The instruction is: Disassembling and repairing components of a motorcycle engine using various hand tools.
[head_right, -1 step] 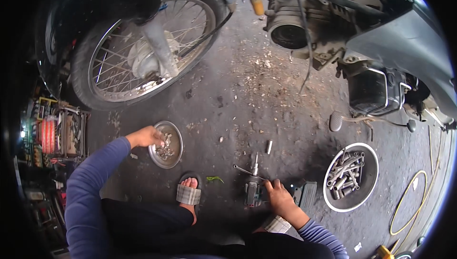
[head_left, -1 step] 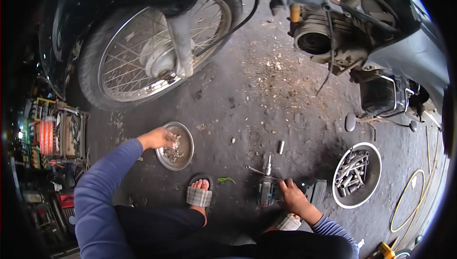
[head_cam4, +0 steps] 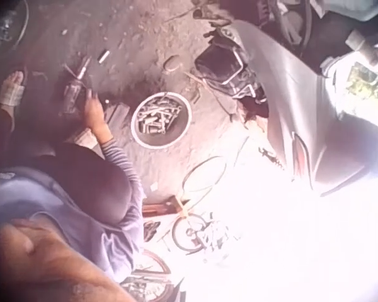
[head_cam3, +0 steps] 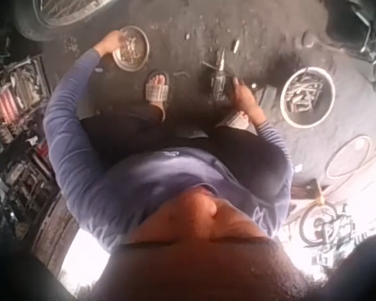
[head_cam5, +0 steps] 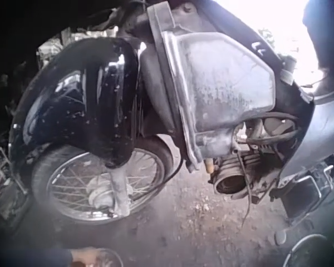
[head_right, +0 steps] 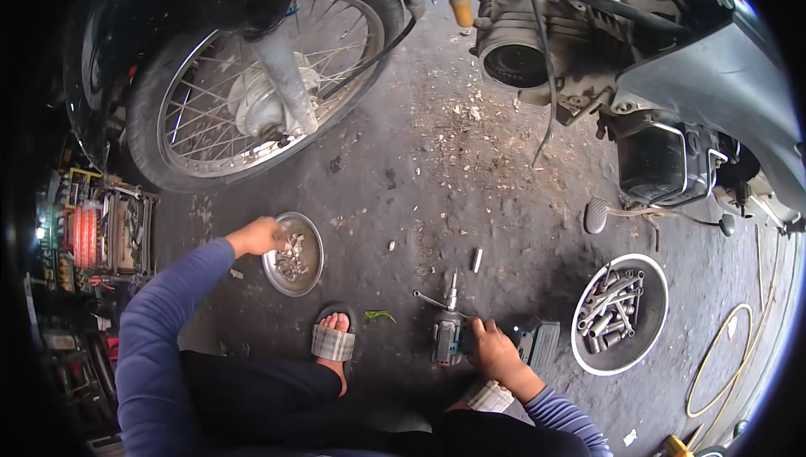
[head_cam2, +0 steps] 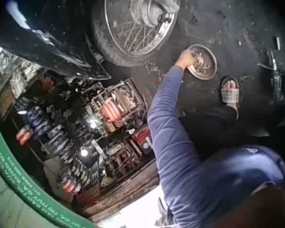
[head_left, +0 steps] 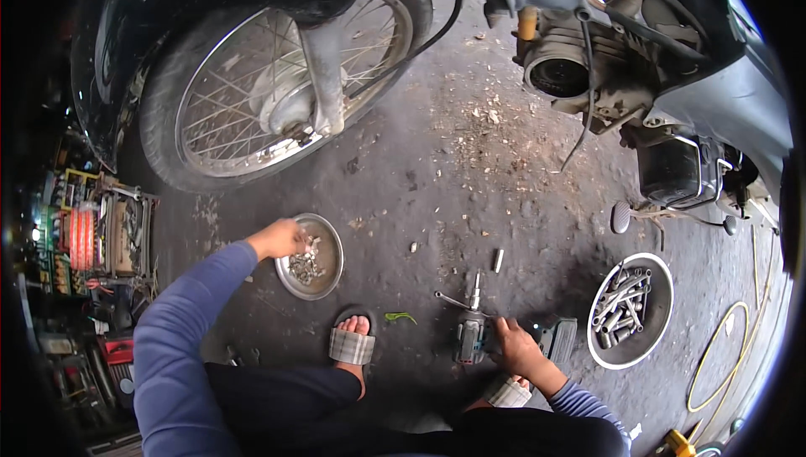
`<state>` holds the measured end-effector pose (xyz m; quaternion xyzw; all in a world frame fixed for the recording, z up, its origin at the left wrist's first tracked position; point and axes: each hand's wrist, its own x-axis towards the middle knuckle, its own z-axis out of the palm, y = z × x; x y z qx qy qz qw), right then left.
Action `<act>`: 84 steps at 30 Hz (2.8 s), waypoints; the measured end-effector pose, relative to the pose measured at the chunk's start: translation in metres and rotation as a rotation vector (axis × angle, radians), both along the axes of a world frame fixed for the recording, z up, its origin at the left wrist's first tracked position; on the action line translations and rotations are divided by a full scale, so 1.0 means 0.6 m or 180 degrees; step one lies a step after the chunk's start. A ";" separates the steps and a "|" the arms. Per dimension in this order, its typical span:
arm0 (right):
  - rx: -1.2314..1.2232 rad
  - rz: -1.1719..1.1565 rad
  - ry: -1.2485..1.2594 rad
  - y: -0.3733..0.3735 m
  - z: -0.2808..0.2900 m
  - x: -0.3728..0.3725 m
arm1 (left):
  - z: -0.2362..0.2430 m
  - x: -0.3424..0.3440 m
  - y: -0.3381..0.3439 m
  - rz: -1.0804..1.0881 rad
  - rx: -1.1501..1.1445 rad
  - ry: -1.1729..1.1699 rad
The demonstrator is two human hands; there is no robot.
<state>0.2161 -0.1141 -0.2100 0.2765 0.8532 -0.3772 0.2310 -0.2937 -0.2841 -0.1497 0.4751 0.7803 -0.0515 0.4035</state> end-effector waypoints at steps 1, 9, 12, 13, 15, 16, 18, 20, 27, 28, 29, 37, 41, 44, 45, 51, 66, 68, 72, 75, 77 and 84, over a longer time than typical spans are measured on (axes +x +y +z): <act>0.0004 0.0036 -0.0016 0.002 -0.009 -0.008 | -0.006 0.012 0.015 -0.0736 0.0106 0.0918; -0.0060 0.0334 -0.0324 -0.036 -0.001 0.029 | -0.163 0.446 0.323 0.0252 0.1897 -0.0193; -0.0160 0.0579 -0.0327 -0.054 0.052 0.042 | -0.227 0.520 0.340 0.0380 0.2048 -0.0194; -0.0270 0.0581 -0.0409 -0.056 0.073 0.041 | -0.235 0.530 0.339 0.0362 0.2120 -0.0253; -0.0443 0.0748 -0.0690 -0.047 0.097 0.047 | -0.239 0.531 0.339 0.0423 0.2345 -0.0300; -0.0426 0.0766 -0.0746 -0.039 0.103 0.054 | -0.234 0.522 0.336 0.0218 0.2351 -0.0486; -0.0695 0.1088 -0.0633 -0.027 0.106 0.049 | -0.237 0.479 0.293 0.0485 0.2701 -0.0566; -0.0817 0.1195 -0.0850 0.004 0.129 0.053 | -0.186 0.456 0.274 0.2012 0.2194 -0.1901; -0.0457 0.1385 -0.0657 -0.052 0.379 -0.150 | 0.039 0.328 0.036 0.4594 0.1970 -0.3965; -0.0337 0.1405 -0.0764 -0.074 0.431 -0.183 | 0.095 0.320 0.003 0.4879 0.1918 -0.4158; -0.0322 0.1414 -0.0818 -0.097 0.476 -0.203 | 0.163 0.309 -0.028 0.5143 0.1850 -0.4360; -0.0827 0.1748 -0.0301 -0.309 0.697 -0.438 | 0.545 0.079 -0.307 0.5376 0.1736 -0.4471; -0.1349 0.1432 -0.0299 -0.422 0.753 -0.600 | 0.593 -0.094 -0.419 0.6079 0.2541 -0.4396; -0.1461 0.1037 -0.0598 -0.477 0.799 -0.768 | 0.670 -0.274 -0.435 0.5531 0.1982 -0.3335; -0.1419 0.1175 -0.0399 -0.485 0.806 -0.814 | 0.687 -0.327 -0.435 0.5227 0.1940 -0.2973; -0.1499 0.0731 0.0346 -0.449 0.841 -1.096 | 0.755 -0.637 -0.316 0.3382 0.1644 -0.1897; -0.1133 -0.1393 0.0844 0.098 0.842 -1.497 | 0.747 -0.991 0.463 0.2455 0.0742 -0.3017; -0.0781 -0.1900 0.1120 0.174 0.812 -1.494 | 0.726 -0.978 0.582 0.2352 0.0707 -0.3357; -0.0421 -0.2602 0.1088 0.390 0.772 -1.509 | 0.683 -0.951 0.832 0.2210 0.0404 -0.3859; -0.0019 -0.3368 0.1282 0.545 0.739 -1.463 | 0.664 -0.858 1.041 0.1530 0.0104 -0.4008; 0.0168 -0.3892 0.1213 0.628 0.735 -1.408 | 0.666 -0.766 1.160 0.1193 -0.0278 -0.3986; 0.1115 -0.5751 0.1560 0.810 0.680 -1.187 | 0.681 -0.349 1.420 -0.1416 -0.1506 -0.3591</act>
